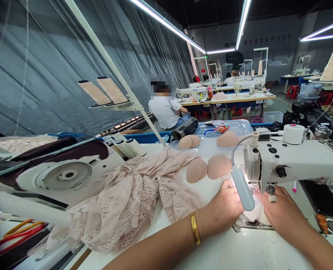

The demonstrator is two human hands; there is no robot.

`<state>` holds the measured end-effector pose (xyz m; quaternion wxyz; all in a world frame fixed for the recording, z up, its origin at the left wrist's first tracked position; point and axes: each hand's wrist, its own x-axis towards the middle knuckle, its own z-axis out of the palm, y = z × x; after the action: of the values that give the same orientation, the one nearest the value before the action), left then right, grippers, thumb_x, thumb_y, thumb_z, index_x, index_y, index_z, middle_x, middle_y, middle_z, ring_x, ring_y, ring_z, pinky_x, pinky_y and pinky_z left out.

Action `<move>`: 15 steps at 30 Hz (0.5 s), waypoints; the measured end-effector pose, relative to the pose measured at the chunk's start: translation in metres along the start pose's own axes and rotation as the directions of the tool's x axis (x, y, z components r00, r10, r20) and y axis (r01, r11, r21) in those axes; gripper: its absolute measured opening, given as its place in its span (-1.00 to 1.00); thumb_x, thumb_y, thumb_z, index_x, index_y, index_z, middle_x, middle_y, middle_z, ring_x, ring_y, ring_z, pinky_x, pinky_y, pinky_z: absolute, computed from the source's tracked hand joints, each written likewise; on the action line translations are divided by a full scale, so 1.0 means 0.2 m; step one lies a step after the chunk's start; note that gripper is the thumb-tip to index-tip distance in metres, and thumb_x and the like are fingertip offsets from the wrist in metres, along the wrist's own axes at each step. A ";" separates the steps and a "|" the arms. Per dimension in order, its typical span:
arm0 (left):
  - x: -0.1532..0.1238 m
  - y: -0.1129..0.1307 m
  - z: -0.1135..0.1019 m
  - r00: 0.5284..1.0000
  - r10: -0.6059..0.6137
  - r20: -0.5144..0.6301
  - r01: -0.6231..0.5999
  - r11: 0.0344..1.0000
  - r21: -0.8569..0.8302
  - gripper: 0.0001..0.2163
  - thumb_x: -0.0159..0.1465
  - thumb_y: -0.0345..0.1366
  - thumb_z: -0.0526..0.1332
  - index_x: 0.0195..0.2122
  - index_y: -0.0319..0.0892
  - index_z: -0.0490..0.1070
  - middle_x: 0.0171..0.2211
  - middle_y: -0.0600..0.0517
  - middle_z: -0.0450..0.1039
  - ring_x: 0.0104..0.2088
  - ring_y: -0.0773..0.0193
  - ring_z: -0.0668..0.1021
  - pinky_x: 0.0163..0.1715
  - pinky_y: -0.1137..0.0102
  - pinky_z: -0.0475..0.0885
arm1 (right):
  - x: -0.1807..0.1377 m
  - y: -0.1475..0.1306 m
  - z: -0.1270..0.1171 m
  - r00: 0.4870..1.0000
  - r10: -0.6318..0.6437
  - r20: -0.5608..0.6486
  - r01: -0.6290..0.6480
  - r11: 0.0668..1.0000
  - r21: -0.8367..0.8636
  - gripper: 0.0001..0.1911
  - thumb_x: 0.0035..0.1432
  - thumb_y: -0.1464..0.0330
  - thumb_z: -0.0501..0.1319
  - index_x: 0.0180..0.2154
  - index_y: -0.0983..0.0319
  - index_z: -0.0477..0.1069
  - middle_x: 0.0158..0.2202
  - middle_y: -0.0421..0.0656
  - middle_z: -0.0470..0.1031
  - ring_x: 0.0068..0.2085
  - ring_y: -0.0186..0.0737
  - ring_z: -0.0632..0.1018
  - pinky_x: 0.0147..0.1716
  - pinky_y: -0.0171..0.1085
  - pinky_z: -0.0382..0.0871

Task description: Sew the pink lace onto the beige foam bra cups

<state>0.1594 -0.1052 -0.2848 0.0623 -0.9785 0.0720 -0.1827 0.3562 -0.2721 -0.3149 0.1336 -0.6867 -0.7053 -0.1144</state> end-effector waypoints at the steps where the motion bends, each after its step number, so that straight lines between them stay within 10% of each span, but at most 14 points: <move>1: 0.00 0.00 0.00 1.000 0.002 -0.015 -0.002 1.000 0.011 -0.85 0.28 -0.57 0.20 -0.37 -0.20 0.38 -0.37 0.07 0.48 -0.33 0.27 0.39 -0.10 0.20 0.11 | 0.01 -0.01 -0.01 1.000 0.002 -0.002 -0.002 1.000 0.004 -0.48 0.24 0.59 -0.01 -0.08 0.05 0.61 -0.01 -0.09 0.71 -0.01 0.11 0.67 -0.13 0.05 0.53; 7: 0.01 0.01 0.02 0.994 0.008 -0.105 0.000 0.998 0.070 -0.81 0.30 -0.57 0.19 -0.42 -0.20 0.34 -0.45 0.08 0.41 -0.37 0.28 0.38 -0.12 0.20 0.14 | 0.02 -0.02 -0.02 0.999 0.040 -0.007 -0.040 0.996 0.076 -0.43 0.35 0.51 -0.01 0.20 -0.02 0.52 0.08 -0.15 0.67 0.05 0.03 0.63 0.01 0.00 0.54; 15: 0.01 0.04 0.02 0.998 -0.025 -0.052 0.028 0.997 0.074 -0.86 0.29 -0.55 0.23 -0.38 -0.20 0.38 -0.41 0.07 0.42 -0.33 0.26 0.42 -0.13 0.22 0.17 | -0.05 0.05 0.05 0.996 0.051 -0.073 -0.052 0.999 -0.005 -0.55 0.44 0.40 -0.02 0.02 0.03 0.63 -0.15 -0.11 0.72 -0.04 0.07 0.64 -0.09 -0.01 0.59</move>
<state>0.1609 -0.1127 -0.2887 0.0945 -0.9715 0.0537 -0.2108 0.3658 -0.2786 -0.3277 0.1596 -0.7006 -0.6816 -0.1382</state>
